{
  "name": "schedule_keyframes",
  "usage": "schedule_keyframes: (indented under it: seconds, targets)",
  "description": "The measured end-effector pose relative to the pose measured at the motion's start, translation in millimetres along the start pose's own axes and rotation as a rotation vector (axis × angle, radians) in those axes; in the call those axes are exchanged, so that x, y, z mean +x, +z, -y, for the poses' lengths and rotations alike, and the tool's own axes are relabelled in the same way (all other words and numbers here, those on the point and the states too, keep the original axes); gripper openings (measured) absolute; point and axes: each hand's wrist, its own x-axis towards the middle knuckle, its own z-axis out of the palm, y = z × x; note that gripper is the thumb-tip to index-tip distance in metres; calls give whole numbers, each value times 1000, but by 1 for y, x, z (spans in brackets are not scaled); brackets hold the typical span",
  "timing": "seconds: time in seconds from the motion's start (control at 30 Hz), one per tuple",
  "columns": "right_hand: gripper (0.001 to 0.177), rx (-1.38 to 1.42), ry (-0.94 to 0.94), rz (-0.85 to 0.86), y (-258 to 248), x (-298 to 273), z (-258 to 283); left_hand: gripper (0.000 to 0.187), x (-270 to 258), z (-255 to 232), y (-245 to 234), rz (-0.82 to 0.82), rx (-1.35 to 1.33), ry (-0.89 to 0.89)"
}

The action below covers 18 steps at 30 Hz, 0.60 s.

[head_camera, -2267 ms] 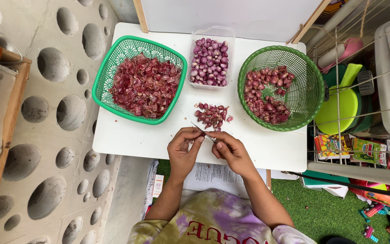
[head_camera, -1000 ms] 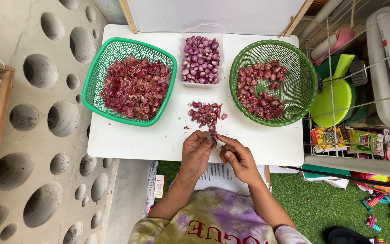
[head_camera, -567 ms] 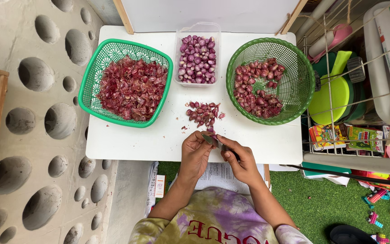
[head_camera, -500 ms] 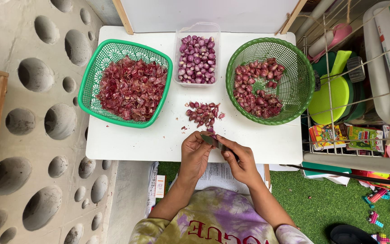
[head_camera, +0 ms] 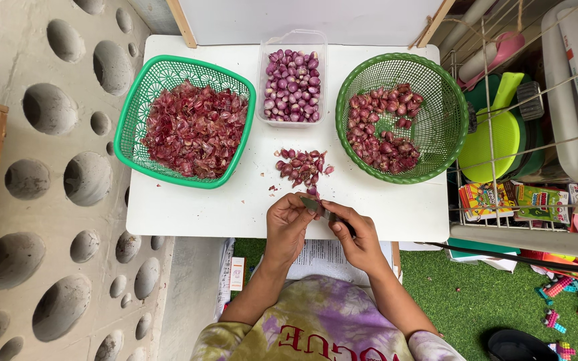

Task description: The person peels small red shallots one by one using a small knife. They remove the outer skins and place the peeled shallots into a clear plastic container while discarding the skins into a green basket. The process is repetitive and continues throughout the clip.

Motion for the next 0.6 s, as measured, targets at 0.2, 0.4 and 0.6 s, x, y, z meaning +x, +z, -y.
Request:
schedule_keyframes:
  seconds: [0.2, 0.4, 0.6]
  targets:
    - [38, 505, 103, 91, -2, -3, -15, 11, -1, -2, -3, -42, 113, -11]
    - [39, 726, 189, 165, -4, -5, -21, 17, 1, -4, -5, -16, 175, 6]
    - [37, 580, 118, 213, -3, -5, -18, 19, 1, -10, -1, 10, 204, 38]
